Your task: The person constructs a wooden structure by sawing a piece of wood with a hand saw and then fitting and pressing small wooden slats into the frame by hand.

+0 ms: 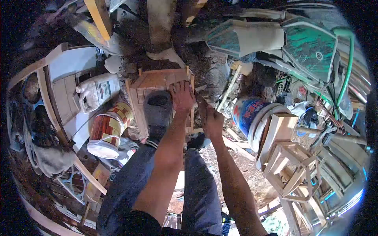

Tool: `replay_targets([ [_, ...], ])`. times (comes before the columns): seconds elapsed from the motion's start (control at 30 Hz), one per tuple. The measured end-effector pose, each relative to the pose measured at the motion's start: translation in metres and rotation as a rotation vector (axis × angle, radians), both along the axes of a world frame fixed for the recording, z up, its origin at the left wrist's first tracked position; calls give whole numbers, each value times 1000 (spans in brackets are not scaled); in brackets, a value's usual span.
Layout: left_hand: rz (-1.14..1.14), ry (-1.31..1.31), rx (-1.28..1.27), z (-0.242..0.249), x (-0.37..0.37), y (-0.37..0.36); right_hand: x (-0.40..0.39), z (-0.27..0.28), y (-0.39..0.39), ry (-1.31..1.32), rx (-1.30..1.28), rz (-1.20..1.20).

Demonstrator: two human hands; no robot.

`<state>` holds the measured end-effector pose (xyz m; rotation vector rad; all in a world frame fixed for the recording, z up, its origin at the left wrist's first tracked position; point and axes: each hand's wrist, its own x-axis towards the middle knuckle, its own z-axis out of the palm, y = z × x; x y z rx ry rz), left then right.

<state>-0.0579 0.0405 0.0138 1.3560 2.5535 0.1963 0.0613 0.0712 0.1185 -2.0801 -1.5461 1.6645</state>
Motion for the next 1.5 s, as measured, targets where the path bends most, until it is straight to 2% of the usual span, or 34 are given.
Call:
replay_targets([
  [0.03, 1, 2, -5, -4, 1, -2, -1, -1, 1, 2, -5, 1],
  [0.1, -41, 96, 52, -5, 2, -6, -4, -1, -2, 47, -150, -199],
  [0.13, -51, 94, 45, -6, 3, -7, -5, 1, -7, -41, 173, 99],
  [0.17, -54, 99, 24, -5, 2, -5, -8, -16, -19, -204, 161, 60],
  [0.23, -58, 105, 0, -2, 2, -1, -13, -29, -27, -379, 273, 156],
  [0.27, -36, 88, 10, 0, 1, 0, -16, -26, -17, -374, 271, 153],
  [0.33, -10, 61, 9, 4, 6, 2, -15, -14, 17, -168, 420, 442],
  [0.4, 40, 64, 103, 3, 6, 3, 4, -93, 72, 125, 355, 1175],
  [0.47, -1, 89, 76, -7, 3, -1, -36, -67, 104, 119, -113, 749],
  [0.5, -24, 108, 62, -12, 2, -2, -41, -72, 106, 137, -119, 741],
  [0.57, -38, 140, 109, -16, 3, -11, -34, -80, 97, 486, -312, 255],
  [0.63, -29, 150, 192, -18, 4, -8, -18, -61, 63, 335, 8, 339],
  [0.7, -4, 137, 157, -22, 5, -7, -2, -1, 15, -38, 150, 238],
  [0.73, -9, 110, 130, -16, 9, -7, 6, 1, 5, -36, 159, 247],
  [0.8, -13, 93, 106, -16, 4, -7, 13, -3, -8, 101, -149, -87],
  [0.83, -34, 140, 136, -19, 1, -5, 12, -13, -13, 99, -145, -85],
  [0.9, -48, 171, 144, -23, 6, -17, -7, -7, -25, -2, 186, 8],
  [1.0, -20, 101, 170, -20, 3, -8, 11, -5, -51, 21, 227, -39],
  [1.13, -59, 179, 279, -22, 3, -10, 43, -56, -115, 125, 353, 17],
  [1.23, -54, 162, 271, -17, 6, -15, 50, -88, -146, 261, 370, -6],
  [1.3, -77, 155, 281, -17, 5, -18, 48, -82, -145, 281, 382, -32],
  [1.37, -98, 153, 314, -15, 7, -20, 52, -70, -137, 223, 330, -112],
  [1.43, -111, 161, 344, -16, 7, -19, 56, -16, -90, 149, 49, -51],
  [1.5, -78, 231, 332, -16, 14, -20, 73, -85, -66, 294, 118, 101],
])
